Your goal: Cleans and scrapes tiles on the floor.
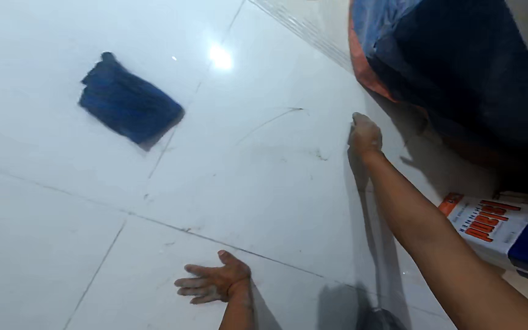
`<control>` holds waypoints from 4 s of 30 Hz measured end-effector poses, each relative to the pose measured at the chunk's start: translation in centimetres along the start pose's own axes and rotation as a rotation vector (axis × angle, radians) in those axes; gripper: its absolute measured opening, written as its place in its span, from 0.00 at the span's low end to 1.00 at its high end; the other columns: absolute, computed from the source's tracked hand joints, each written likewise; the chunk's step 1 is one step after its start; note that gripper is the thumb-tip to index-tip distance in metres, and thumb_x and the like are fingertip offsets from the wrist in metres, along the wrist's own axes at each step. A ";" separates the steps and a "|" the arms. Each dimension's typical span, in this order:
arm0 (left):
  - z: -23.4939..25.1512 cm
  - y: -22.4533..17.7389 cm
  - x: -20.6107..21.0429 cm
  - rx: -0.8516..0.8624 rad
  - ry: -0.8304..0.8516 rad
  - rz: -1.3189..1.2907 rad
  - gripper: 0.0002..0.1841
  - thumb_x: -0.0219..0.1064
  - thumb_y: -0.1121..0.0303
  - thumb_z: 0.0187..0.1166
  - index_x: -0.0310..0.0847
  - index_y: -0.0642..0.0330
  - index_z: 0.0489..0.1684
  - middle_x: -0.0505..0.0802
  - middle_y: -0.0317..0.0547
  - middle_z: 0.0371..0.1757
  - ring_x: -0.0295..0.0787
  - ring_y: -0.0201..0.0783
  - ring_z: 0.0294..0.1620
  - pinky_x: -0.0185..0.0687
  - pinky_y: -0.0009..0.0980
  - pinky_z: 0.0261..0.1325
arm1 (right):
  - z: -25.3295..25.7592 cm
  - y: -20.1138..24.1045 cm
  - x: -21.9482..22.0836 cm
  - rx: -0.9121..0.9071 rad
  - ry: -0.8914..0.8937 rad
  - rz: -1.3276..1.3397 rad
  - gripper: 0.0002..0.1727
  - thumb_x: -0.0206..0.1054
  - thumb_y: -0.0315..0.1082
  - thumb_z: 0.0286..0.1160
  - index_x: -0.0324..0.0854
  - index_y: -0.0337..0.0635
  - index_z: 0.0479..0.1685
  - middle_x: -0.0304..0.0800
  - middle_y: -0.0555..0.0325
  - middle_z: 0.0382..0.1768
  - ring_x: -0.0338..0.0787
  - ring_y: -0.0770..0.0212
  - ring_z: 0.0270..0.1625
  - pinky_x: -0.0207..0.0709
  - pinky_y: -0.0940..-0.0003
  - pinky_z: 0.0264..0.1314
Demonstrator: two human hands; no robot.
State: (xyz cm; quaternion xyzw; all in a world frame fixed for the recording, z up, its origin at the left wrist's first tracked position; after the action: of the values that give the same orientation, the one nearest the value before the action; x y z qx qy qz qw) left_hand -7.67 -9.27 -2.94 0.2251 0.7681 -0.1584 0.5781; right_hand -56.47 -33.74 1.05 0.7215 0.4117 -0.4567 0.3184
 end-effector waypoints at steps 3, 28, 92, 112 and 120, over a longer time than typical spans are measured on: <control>0.1 0.0 0.1 -0.004 0.010 0.009 0.46 0.52 0.38 0.84 0.42 0.59 0.96 0.43 0.69 0.95 0.32 0.66 0.96 0.32 0.70 0.89 | -5.1 3.6 2.4 -0.259 0.027 -0.050 0.25 0.60 0.35 0.84 0.75 0.47 0.81 0.79 0.43 0.77 0.78 0.39 0.80 0.74 0.36 0.74; 2.9 -2.8 -4.9 0.213 -0.107 -0.443 0.39 0.62 0.51 0.84 0.60 0.75 0.85 0.64 0.80 0.85 0.56 0.75 0.87 0.52 0.68 0.85 | -19.0 -6.4 13.9 -0.086 0.811 2.296 0.15 0.81 0.33 0.55 0.95 0.54 0.45 0.95 0.50 0.56 0.96 0.54 0.49 0.91 0.61 0.51; 4.7 -34.3 -4.6 1.069 -0.027 0.056 0.41 0.50 0.41 0.85 0.48 0.51 0.96 0.49 0.59 0.96 0.32 0.69 0.95 0.23 0.76 0.86 | -18.7 -6.8 14.9 -0.182 1.007 2.104 0.17 0.79 0.30 0.58 0.91 0.58 0.48 0.95 0.57 0.50 0.95 0.60 0.48 0.91 0.61 0.51; -13.6 -40.8 2.3 1.547 0.034 0.194 0.37 0.47 0.45 0.84 0.49 0.38 0.96 0.48 0.54 0.97 0.30 0.68 0.96 0.23 0.80 0.84 | -23.6 -21.8 14.4 -0.319 0.870 2.203 0.16 0.75 0.32 0.67 0.92 0.61 0.53 0.95 0.62 0.55 0.95 0.63 0.50 0.91 0.67 0.48; -5.0 -20.1 1.0 1.706 0.074 0.266 0.45 0.54 0.31 0.72 0.74 0.57 0.82 0.69 0.69 0.87 0.53 0.79 0.88 0.43 0.82 0.81 | -23.5 -21.8 15.0 -0.051 0.893 2.148 0.20 0.80 0.30 0.53 0.90 0.58 0.48 0.96 0.62 0.47 0.95 0.64 0.46 0.91 0.64 0.49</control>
State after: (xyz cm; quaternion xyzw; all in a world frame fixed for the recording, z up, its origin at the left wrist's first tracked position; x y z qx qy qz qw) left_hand -22.61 -23.70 -2.79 0.6753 0.3723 -0.6044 0.2000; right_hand -62.78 0.40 -5.67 0.7893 -0.3272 0.3514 0.3827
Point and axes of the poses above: each hand's wrist, its own z-axis towards the middle knuckle, its own x-axis out of the palm, y = z × x, the point moved 8 cm from there along z, towards the middle knuckle
